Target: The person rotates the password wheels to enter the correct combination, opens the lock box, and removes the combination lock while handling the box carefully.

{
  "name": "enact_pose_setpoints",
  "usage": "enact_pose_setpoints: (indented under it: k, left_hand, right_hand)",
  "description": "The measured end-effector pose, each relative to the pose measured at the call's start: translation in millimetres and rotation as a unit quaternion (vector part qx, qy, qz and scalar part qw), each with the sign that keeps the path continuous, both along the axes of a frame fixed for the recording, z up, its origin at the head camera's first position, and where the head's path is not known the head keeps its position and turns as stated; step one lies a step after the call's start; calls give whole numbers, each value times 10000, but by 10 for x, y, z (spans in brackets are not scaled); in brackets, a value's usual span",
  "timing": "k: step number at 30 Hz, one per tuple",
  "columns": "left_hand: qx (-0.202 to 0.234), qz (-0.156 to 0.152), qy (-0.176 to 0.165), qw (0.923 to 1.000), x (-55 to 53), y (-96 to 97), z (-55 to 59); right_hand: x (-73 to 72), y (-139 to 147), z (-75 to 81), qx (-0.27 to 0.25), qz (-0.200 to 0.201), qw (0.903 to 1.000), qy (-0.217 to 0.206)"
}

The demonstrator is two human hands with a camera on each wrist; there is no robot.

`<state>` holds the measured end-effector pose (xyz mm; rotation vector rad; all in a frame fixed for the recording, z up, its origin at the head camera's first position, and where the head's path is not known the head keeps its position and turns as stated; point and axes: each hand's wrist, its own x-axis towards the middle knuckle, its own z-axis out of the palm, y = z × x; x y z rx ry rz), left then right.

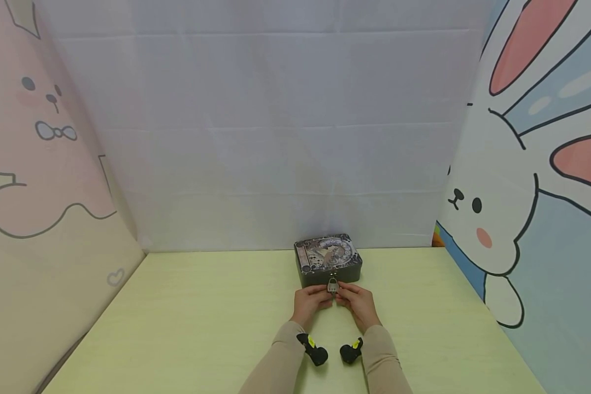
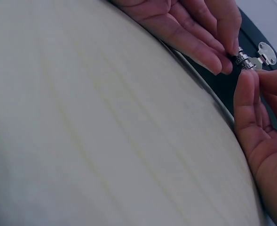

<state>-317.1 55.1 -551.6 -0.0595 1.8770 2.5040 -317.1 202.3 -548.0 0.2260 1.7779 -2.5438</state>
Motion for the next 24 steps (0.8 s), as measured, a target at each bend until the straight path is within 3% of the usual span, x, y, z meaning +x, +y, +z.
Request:
enact_pose_setpoints:
  k: [10,18,24]
  left_hand:
    - [-138,-8,60,9999,17,-11,11]
    - [-140,-19,-121,9998,-3,-9,5]
    - [-176,-8,32,9998,-8,-3,-7]
  right_hand:
    - [7,-3,17,74,10,10000,-16]
    - [7,1,17,83,31,10000,5]
    - [7,2,9,43,23,10000,10]
